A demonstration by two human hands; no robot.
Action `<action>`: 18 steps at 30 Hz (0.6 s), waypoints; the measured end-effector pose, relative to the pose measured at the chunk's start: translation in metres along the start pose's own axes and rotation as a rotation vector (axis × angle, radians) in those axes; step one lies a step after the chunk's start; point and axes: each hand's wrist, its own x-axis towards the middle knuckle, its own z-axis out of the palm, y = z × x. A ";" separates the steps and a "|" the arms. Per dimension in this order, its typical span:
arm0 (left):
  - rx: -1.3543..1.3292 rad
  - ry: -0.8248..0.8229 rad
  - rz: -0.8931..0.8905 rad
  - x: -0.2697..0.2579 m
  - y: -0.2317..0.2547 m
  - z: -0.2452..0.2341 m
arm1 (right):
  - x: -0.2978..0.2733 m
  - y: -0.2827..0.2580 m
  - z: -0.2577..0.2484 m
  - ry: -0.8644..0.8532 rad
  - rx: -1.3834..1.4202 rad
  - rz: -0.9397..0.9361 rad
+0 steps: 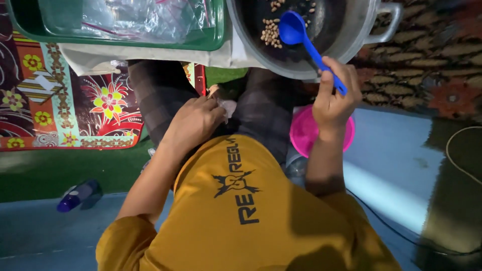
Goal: Packaging peanuts from a large pot into small individual plastic bags using a spoon.
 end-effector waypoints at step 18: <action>-0.018 -0.024 0.001 0.002 0.005 -0.005 | -0.003 0.009 0.001 0.026 0.094 -0.076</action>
